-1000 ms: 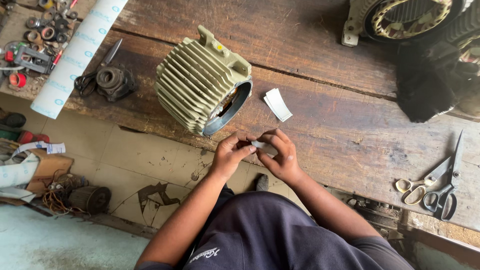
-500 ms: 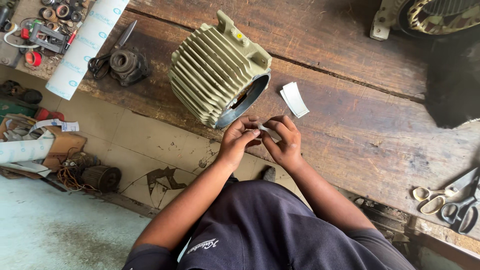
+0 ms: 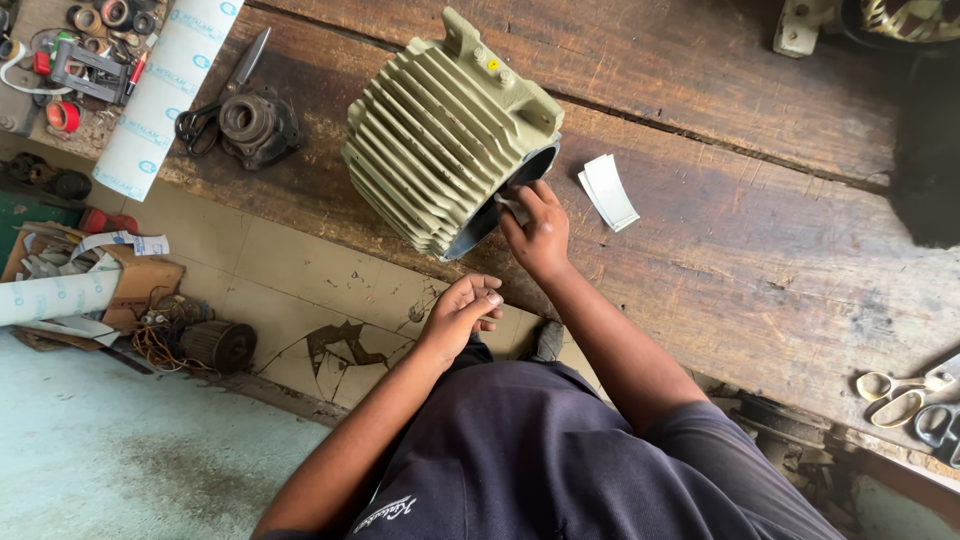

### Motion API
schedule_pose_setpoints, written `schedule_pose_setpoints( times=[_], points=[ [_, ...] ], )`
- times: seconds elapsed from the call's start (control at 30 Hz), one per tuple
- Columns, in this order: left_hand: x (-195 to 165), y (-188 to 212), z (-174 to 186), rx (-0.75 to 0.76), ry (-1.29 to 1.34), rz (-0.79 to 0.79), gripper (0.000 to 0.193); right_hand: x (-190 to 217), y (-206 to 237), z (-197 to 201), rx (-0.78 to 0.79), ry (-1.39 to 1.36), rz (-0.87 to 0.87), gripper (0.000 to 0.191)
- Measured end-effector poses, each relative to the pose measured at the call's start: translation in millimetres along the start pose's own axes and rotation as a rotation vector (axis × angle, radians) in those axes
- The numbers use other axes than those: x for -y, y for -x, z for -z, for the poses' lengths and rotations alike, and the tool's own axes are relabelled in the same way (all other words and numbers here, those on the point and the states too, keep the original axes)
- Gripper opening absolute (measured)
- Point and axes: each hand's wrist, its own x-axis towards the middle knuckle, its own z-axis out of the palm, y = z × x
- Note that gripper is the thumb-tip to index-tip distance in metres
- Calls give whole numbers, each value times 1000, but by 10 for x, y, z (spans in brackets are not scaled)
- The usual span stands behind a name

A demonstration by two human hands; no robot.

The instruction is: The person places a motor housing on a workbench, then repeatedly picks up small white curved pieces and inserts them into the interior slots of the housing. The person adjusts the housing orientation and continues inserting pieces one at a time.

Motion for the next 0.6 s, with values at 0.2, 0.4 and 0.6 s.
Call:
schedule_pose_setpoints(
  times=[0.2,0.4,0.6],
  points=[
    [-58,42,91,16,-22,37,24,16,-46,-126,-8,46,-23,20],
    [-68,17,160,37,-27,68,25,104,-61,-176,-19,130,-66,26],
    [-8,-18,212,55,-32,90,25,167,-104,-192,-9,204,-89,29]
  ],
)
